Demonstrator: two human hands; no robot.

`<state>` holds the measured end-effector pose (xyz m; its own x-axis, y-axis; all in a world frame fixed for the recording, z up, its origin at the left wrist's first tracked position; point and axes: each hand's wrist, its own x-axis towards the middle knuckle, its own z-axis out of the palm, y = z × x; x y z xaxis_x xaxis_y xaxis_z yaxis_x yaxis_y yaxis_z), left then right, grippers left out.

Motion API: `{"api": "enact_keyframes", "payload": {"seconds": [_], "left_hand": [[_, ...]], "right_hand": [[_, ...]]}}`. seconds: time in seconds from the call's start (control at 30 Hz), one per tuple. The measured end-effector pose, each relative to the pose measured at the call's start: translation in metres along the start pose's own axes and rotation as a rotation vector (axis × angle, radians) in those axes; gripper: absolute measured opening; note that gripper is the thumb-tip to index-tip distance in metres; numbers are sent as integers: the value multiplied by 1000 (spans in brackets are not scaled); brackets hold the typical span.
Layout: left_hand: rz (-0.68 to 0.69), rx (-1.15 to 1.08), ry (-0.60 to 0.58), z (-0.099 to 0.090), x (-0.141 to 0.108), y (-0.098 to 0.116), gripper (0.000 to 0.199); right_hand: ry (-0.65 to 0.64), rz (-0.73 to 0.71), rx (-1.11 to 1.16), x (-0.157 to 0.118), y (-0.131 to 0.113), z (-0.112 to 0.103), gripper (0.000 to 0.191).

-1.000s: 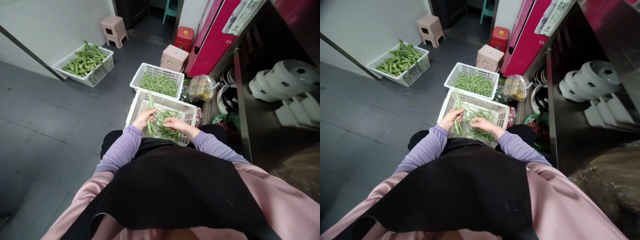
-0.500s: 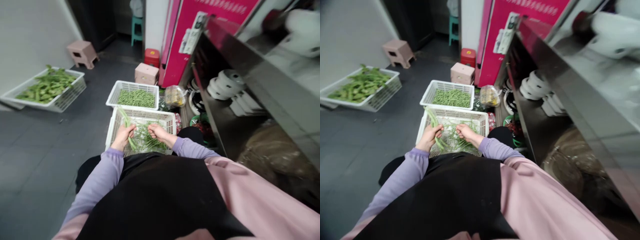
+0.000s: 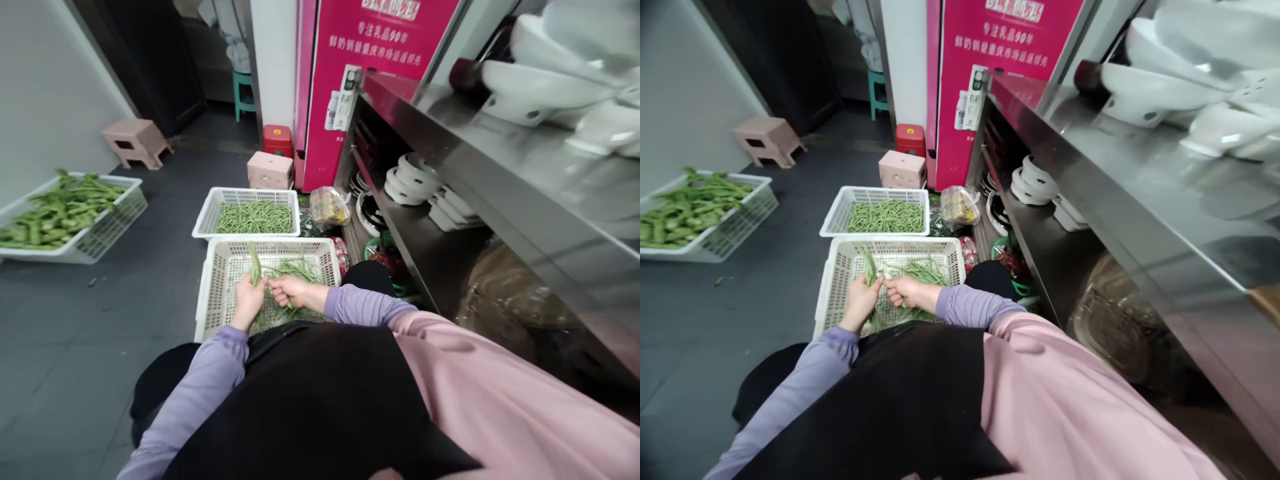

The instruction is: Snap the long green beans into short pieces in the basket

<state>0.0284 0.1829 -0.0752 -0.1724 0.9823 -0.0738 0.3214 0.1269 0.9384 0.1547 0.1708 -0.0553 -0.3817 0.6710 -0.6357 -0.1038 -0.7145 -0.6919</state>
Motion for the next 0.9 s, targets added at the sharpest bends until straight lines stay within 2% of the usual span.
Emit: {"api": "enact_keyframes", "payload": {"seconds": [0.1,0.2,0.27,0.33,0.43,0.5,0.53,0.6,0.63,0.67,0.7,0.77,0.83,0.9], "left_hand": [[-8,112,58,5,-6,-3,13],[-45,50,86,14,-12,-10,11],[-113,-84,98,21,-14,-15,11],[-211,-277,69,25,-12,-17,15],[-302,-562,-121,18,-5,-13,31],[-287,-637,-296,6,1,-7,41],[-261,-609,-373,-1,3,-4,43],[-185,-431,-500,-12,4,0,37],[-148,-306,-547,-15,2,1,31],[-123,-183,-570,-16,0,1,25],[-118,-85,-567,-16,-3,1,20],[-177,1,-492,-13,-6,-3,13],[-285,-36,-372,-10,-4,-9,15],[-378,-71,-276,-8,4,-15,20]], "right_hand": [[213,-179,-191,6,20,7,31],[349,-400,-490,13,39,-1,26],[380,-518,-652,17,48,-9,23],[348,-601,-726,22,52,-15,18],[230,-619,-582,29,44,-22,16],[41,-492,-416,30,30,-28,20],[-94,-386,-380,30,20,-34,21],[-368,-167,-447,28,-1,-49,24],[-452,-87,-521,27,-13,-59,24],[-473,-48,-580,28,-25,-69,22],[-435,-47,-599,32,-38,-79,19],[-237,-106,-503,47,-66,-96,11],[34,-149,-344,77,-97,-106,6],[248,-158,-250,116,-130,-110,5]]}}
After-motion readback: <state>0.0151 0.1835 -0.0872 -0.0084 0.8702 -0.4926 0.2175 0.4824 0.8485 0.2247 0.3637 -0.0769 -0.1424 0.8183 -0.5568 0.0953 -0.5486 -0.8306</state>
